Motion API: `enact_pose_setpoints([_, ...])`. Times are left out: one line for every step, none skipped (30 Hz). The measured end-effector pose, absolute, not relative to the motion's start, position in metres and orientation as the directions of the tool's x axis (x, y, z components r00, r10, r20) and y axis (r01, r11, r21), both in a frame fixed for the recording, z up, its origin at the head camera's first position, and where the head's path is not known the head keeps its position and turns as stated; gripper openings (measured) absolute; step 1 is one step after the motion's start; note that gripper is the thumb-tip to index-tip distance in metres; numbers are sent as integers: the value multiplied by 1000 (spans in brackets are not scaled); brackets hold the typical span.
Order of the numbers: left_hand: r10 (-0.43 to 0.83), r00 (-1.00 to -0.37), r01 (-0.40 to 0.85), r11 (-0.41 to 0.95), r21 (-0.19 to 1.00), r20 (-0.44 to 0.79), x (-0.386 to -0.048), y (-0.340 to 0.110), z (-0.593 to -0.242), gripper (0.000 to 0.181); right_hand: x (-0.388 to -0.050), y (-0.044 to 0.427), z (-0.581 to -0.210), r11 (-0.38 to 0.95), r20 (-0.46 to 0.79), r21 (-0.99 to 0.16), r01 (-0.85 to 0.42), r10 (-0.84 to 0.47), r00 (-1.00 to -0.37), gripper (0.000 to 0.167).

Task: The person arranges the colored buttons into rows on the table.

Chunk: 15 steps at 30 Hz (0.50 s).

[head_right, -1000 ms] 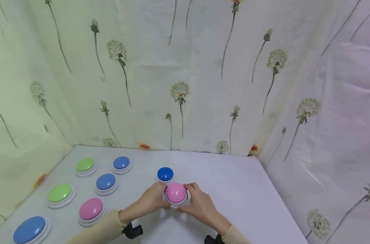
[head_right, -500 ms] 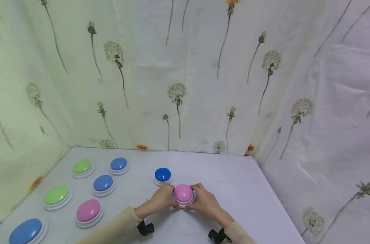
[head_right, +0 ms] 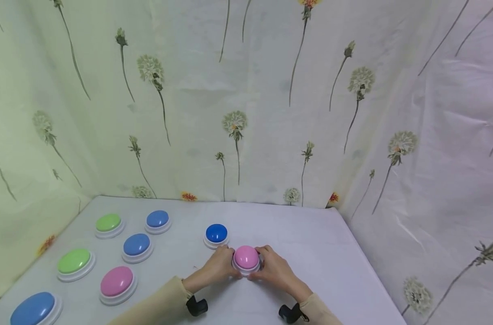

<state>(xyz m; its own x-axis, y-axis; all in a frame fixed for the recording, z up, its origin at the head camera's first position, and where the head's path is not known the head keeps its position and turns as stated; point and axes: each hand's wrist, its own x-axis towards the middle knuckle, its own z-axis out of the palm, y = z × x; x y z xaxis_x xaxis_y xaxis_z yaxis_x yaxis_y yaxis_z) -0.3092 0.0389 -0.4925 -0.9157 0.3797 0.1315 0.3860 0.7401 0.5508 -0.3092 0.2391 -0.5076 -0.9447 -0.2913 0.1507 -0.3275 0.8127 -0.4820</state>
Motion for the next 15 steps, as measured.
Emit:
enact_pose_setpoints([384, -913, 392, 733, 556, 137, -310, 39, -493, 48, -310, 240, -508, 806, 152, -491, -330, -294, -944, 79])
enact_pose_setpoints([388, -911, 395, 727, 562, 140, -310, 39, -494, 47, -311, 240, -508, 802, 153, -496, -334, -298, -942, 78])
enact_pose_setpoints([392, -908, 402, 717, 569, 147, -311, 39, -495, 46, -311, 241, -508, 796, 158, -500, -340, -303, -940, 77])
enact_pose_setpoints([395, -905, 410, 708, 575, 158, -311, 38, -496, 44, -312, 241, -509, 791, 162, -504, -346, -306, -938, 77])
enact_pose_setpoints([399, -901, 418, 700, 579, 169, -311, 38, -498, 42, -313, 241, -510, 785, 165, -511, -349, -308, -937, 76])
enact_pose_setpoints([402, -898, 425, 693, 582, 178, -312, 38, -499, 41, -314, 242, -511, 781, 169, -515, -352, -310, -936, 76])
enact_pose_setpoints([405, -895, 433, 686, 584, 188, -312, 37, -500, 39, -315, 242, -511, 780, 172, -516, -353, -310, -935, 76])
enact_pose_setpoints([407, -891, 441, 679, 587, 199, -312, 37, -501, 36, -315, 242, -512, 781, 175, -516, -353, -307, -936, 76])
enact_pose_setpoints([408, -889, 448, 674, 587, 209, -312, 36, -502, 34, -316, 242, -513, 778, 179, -520, -352, -304, -936, 76])
enact_pose_setpoints([408, -887, 452, 668, 591, 217, -312, 36, -502, 31, -317, 242, -513, 776, 183, -524, -351, -300, -936, 77])
enact_pose_setpoints([409, -885, 455, 662, 596, 222, -312, 35, -502, 29, -317, 242, -513, 773, 189, -528, -352, -297, -936, 77])
enact_pose_setpoints([409, -884, 458, 654, 602, 229, -312, 34, -503, 26, -317, 242, -513, 770, 193, -532, -352, -295, -936, 78])
enact_pose_setpoints([409, -882, 461, 642, 613, 235, -312, 33, -503, 23, -318, 242, -513, 768, 196, -535, -351, -292, -936, 78])
enact_pose_setpoints([408, -882, 459, 628, 628, 236, -312, 33, -504, 20, -319, 242, -514, 767, 196, -539, -348, -288, -937, 79])
enact_pose_setpoints([407, -882, 456, 618, 641, 236, -312, 32, -504, 18, -319, 241, -514, 765, 195, -544, -345, -284, -939, 78])
